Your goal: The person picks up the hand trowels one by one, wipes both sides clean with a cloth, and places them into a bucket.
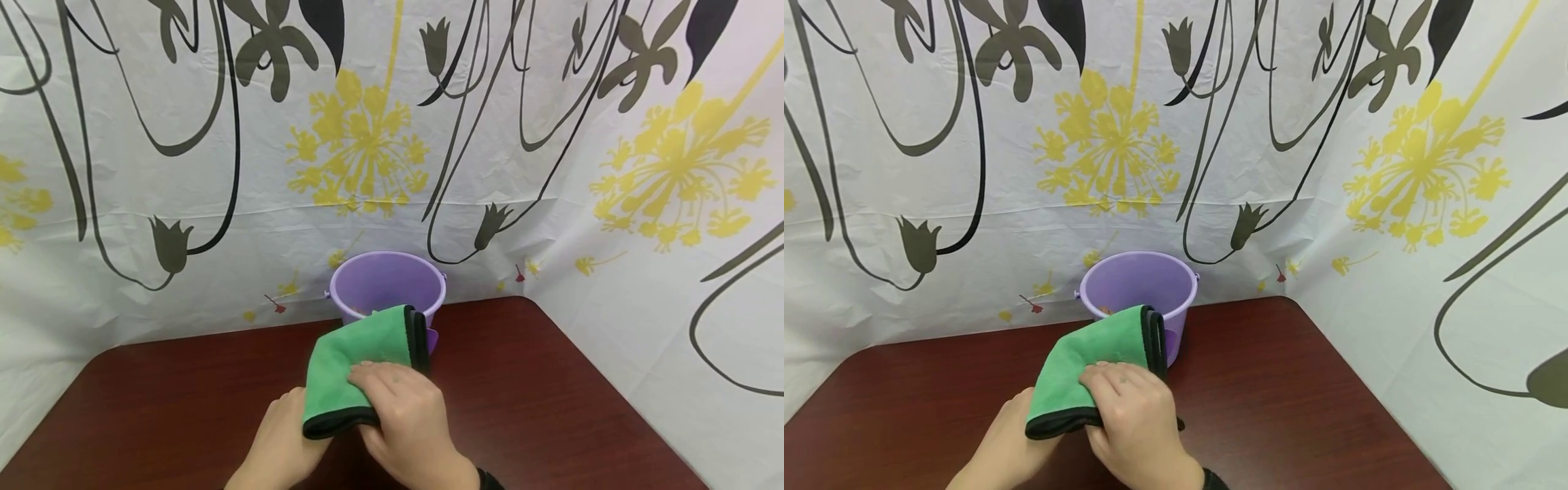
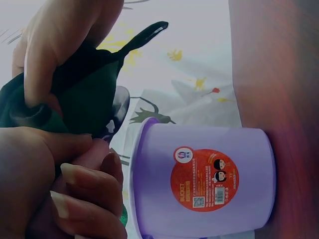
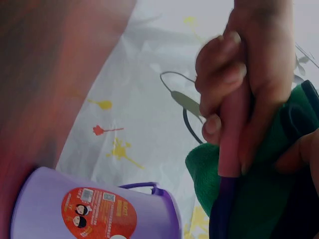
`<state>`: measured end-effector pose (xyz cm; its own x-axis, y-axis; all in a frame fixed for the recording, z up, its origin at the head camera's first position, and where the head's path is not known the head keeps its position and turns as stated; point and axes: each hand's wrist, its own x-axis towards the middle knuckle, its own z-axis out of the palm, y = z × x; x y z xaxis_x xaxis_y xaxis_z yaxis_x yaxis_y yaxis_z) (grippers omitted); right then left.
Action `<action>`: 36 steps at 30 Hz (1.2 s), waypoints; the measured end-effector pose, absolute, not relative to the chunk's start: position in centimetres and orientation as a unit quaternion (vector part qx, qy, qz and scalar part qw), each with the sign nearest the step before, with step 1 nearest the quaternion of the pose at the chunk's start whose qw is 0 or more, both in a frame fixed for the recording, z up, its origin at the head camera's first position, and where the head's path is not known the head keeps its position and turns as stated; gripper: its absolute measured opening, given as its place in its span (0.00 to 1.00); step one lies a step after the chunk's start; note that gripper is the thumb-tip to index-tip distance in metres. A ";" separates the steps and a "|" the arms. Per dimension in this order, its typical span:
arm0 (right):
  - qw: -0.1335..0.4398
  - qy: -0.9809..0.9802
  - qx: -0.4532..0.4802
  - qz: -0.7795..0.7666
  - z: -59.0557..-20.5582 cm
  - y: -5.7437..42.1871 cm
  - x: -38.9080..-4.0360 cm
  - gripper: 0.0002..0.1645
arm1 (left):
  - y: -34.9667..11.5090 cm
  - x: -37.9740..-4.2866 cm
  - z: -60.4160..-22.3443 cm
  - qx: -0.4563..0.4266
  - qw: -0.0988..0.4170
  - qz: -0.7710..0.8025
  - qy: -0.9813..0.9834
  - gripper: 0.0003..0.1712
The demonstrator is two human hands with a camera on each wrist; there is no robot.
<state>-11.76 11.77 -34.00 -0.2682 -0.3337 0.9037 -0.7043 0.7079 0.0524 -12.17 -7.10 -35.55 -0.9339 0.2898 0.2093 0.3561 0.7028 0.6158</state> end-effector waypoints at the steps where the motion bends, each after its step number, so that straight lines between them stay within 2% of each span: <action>1: 0.505 -0.773 0.338 0.182 -34.1 11.7 -11.8 0.13 | -7.2 -12.2 -35.6 -0.179 0.047 -0.351 -0.918 0.23; 12: 0.526 -0.775 0.311 0.164 -34.0 12.3 -12.2 0.17 | -6.4 -12.2 -35.4 -0.156 0.074 -0.297 -0.939 0.18; 26: 0.555 -0.761 0.286 0.173 -34.0 12.9 -13.1 0.14 | -5.7 -12.1 -34.4 -0.123 0.060 -0.285 -0.949 0.19; 36: 0.569 -0.759 0.256 0.184 -33.5 14.3 -13.7 0.22 | -5.7 -12.0 -33.9 -0.127 0.090 -0.275 -0.949 0.22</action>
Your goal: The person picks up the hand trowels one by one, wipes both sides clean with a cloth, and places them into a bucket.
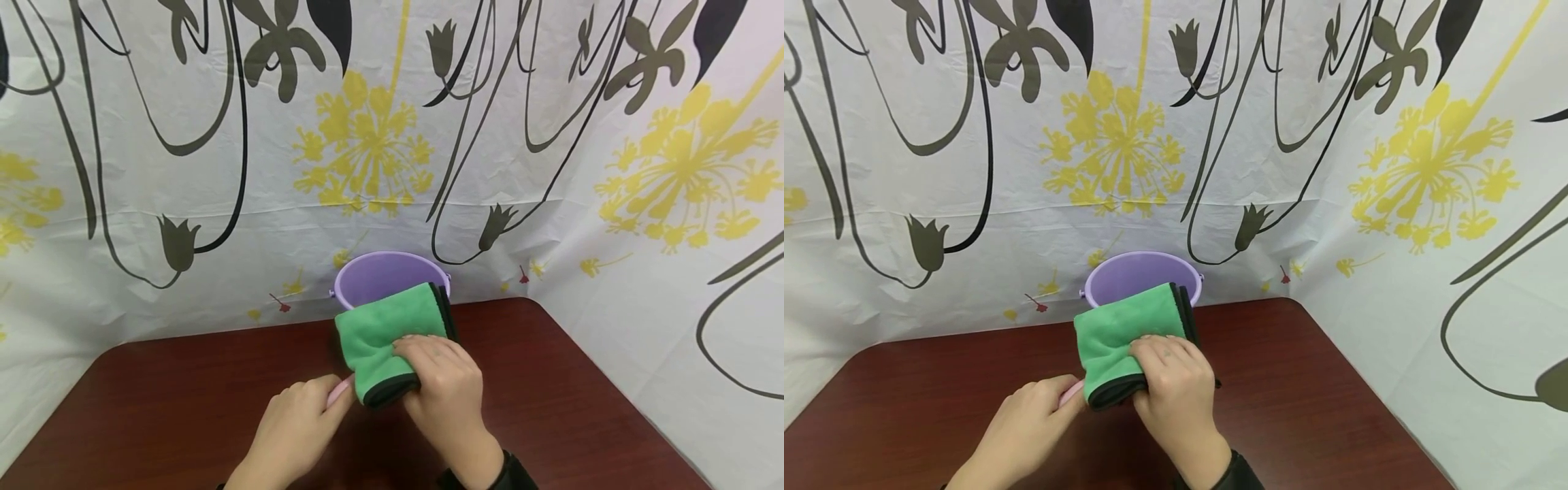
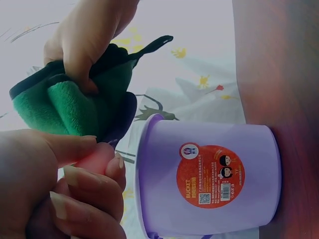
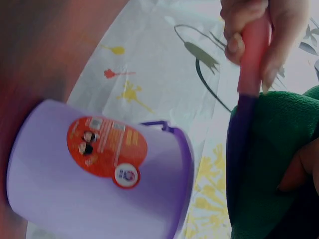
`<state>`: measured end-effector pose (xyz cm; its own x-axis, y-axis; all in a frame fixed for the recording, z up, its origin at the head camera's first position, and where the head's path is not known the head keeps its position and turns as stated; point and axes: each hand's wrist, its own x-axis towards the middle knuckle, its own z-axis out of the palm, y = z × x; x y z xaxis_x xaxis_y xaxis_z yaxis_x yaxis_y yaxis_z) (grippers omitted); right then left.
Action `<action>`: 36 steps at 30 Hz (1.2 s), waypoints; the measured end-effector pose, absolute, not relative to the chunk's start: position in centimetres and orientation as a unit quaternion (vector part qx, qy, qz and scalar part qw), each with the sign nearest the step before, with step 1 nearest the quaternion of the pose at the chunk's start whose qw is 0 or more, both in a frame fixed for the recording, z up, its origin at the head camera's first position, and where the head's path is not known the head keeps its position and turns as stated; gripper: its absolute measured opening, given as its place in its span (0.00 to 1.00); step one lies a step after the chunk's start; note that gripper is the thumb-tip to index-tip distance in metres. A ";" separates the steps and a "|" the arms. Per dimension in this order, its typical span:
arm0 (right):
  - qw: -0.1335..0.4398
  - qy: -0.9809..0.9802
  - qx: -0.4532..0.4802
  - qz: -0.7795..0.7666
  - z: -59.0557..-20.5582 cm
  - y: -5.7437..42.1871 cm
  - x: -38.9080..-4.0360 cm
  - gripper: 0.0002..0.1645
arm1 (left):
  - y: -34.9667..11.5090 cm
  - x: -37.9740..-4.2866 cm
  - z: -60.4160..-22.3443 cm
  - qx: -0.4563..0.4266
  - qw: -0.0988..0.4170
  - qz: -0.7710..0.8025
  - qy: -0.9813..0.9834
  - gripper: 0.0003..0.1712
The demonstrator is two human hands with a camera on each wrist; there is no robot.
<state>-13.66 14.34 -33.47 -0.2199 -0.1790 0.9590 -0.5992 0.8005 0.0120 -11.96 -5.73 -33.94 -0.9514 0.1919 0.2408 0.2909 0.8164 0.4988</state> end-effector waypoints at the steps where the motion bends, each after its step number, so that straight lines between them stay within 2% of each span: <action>1: 0.569 -0.762 0.250 0.186 -33.4 14.5 -13.7 0.23 | -5.7 -12.0 -33.9 -0.125 0.085 -0.278 -0.949 0.23; 7: 0.575 -0.764 0.224 0.189 -33.0 15.3 -13.9 0.24 | -5.9 -11.9 -33.7 -0.108 0.074 -0.284 -0.950 0.31; 15: 0.572 -0.766 0.212 0.202 -32.8 15.7 -13.9 0.26 | -5.9 -11.9 -33.7 -0.103 0.077 -0.282 -0.951 0.30; 25: 0.554 -0.779 0.226 0.187 -33.4 14.7 -13.4 0.22 | -6.0 -11.9 -33.8 -0.105 0.100 -0.275 -0.950 0.26; 36: 0.531 -0.785 0.261 0.186 -34.4 12.9 -12.6 0.23 | -6.0 -11.9 -34.4 -0.127 0.107 -0.263 -0.950 0.18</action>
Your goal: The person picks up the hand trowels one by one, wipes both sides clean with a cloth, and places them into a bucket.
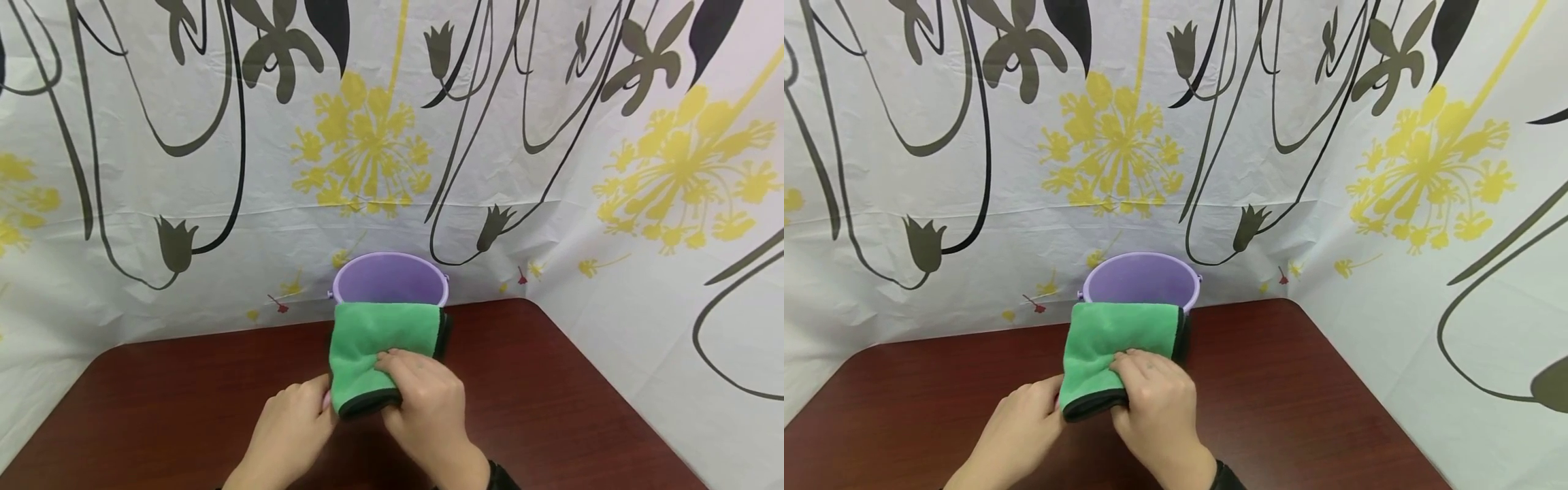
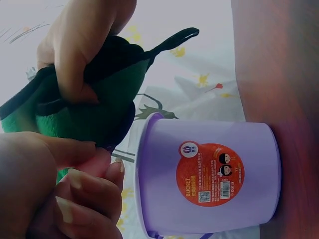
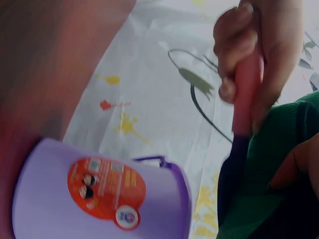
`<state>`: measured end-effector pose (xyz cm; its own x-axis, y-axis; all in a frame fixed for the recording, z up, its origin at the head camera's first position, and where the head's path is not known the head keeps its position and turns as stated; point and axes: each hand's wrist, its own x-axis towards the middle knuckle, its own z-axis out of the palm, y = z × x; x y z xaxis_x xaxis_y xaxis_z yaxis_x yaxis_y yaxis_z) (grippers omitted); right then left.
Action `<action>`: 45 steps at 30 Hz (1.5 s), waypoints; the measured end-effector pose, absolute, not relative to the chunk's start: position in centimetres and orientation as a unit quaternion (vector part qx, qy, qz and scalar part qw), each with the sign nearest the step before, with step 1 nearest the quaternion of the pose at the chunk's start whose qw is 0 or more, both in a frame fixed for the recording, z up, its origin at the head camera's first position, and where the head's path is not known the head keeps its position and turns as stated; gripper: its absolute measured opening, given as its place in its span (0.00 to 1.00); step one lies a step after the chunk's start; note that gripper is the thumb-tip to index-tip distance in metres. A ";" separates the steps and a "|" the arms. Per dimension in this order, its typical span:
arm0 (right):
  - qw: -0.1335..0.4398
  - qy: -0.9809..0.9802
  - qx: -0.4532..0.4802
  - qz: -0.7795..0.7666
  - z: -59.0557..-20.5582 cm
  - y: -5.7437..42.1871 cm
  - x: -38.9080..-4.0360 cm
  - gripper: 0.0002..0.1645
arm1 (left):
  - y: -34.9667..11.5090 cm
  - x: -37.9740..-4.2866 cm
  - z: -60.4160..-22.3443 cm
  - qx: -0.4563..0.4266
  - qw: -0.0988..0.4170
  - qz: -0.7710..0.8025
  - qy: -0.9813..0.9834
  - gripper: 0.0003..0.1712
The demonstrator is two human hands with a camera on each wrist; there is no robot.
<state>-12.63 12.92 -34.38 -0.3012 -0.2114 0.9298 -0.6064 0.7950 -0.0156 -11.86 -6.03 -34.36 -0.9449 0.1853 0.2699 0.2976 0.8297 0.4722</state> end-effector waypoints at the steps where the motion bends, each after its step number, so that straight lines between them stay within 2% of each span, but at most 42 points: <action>1: 0.531 -0.783 0.266 0.184 -34.5 12.7 -12.6 0.23 | -6.1 -11.9 -34.4 -0.127 0.102 -0.264 -0.951 0.18; 7: 0.526 -0.777 0.289 0.192 -34.9 11.6 -12.0 0.21 | -6.7 -11.9 -35.1 -0.141 0.080 -0.289 -0.943 0.21; 22: 0.532 -0.769 0.307 0.174 -34.7 11.3 -11.6 0.16 | -7.1 -12.0 -35.2 -0.161 0.084 -0.311 -0.933 0.22; 33: 0.582 -0.727 0.321 0.173 -34.2 11.8 -12.3 0.12 | -6.8 -11.9 -34.4 -0.139 0.059 -0.301 -0.942 0.21; 41: 0.625 -0.689 0.322 0.179 -33.5 12.1 -12.9 0.11 | -6.4 -11.9 -33.5 -0.109 0.013 -0.335 -0.936 0.21; 45: 0.637 -0.676 0.323 0.180 -33.5 12.5 -13.2 0.10 | -6.4 -11.8 -33.4 -0.102 0.020 -0.328 -0.939 0.20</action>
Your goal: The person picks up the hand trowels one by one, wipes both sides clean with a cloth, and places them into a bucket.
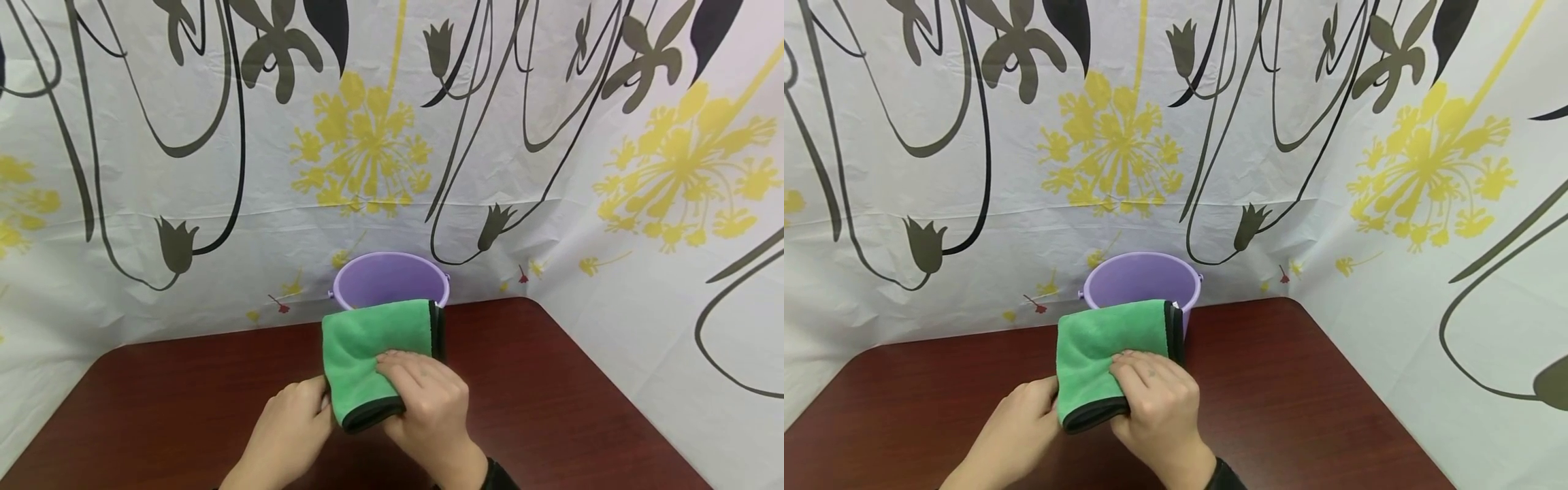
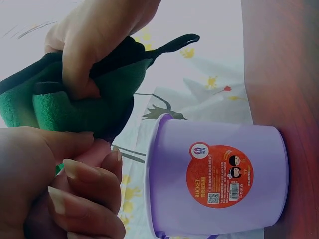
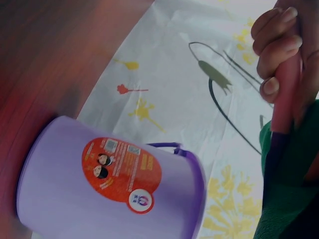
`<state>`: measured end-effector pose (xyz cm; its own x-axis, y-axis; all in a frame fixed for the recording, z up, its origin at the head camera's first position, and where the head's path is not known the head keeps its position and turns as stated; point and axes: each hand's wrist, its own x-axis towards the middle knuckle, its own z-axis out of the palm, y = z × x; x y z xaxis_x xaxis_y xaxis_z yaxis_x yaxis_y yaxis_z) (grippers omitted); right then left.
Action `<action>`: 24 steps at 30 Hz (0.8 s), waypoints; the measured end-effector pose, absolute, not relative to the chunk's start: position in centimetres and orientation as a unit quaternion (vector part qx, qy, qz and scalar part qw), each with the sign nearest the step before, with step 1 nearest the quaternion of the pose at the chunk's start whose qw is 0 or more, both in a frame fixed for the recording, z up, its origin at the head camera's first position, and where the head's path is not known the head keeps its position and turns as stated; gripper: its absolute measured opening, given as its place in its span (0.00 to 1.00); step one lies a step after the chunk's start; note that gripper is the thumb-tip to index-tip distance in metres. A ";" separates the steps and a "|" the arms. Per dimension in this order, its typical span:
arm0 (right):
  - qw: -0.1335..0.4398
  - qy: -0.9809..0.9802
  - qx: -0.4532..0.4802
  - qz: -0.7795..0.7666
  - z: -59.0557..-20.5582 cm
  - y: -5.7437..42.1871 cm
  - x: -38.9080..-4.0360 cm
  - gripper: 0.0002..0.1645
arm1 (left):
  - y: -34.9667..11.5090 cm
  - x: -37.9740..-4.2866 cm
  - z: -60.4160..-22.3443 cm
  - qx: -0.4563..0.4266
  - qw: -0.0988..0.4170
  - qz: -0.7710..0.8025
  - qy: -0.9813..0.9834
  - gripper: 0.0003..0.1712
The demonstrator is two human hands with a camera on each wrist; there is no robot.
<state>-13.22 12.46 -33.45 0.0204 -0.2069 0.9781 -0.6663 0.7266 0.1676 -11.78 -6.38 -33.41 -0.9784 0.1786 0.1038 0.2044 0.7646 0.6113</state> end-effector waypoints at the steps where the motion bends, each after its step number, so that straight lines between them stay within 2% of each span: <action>1: 0.640 -0.674 0.322 0.180 -33.5 12.6 -13.3 0.09 | -6.4 -11.7 -33.5 -0.106 0.029 -0.323 -0.940 0.19; 8: 0.648 -0.676 0.302 0.178 -33.6 13.3 -13.9 0.08 | -6.2 -11.5 -33.6 -0.134 0.088 -0.304 -0.939 0.21; 16: 0.650 -0.679 0.284 0.189 -33.5 14.3 -14.3 0.08 | -6.1 -11.4 -33.3 -0.121 0.072 -0.321 -0.937 0.21; 19: 0.652 -0.679 0.275 0.196 -33.3 14.7 -14.3 0.06 | -6.0 -11.3 -33.2 -0.116 0.069 -0.326 -0.936 0.24; 24: 0.651 -0.685 0.254 0.204 -33.1 15.4 -14.4 0.10 | -6.0 -11.2 -33.1 -0.114 0.073 -0.320 -0.938 0.28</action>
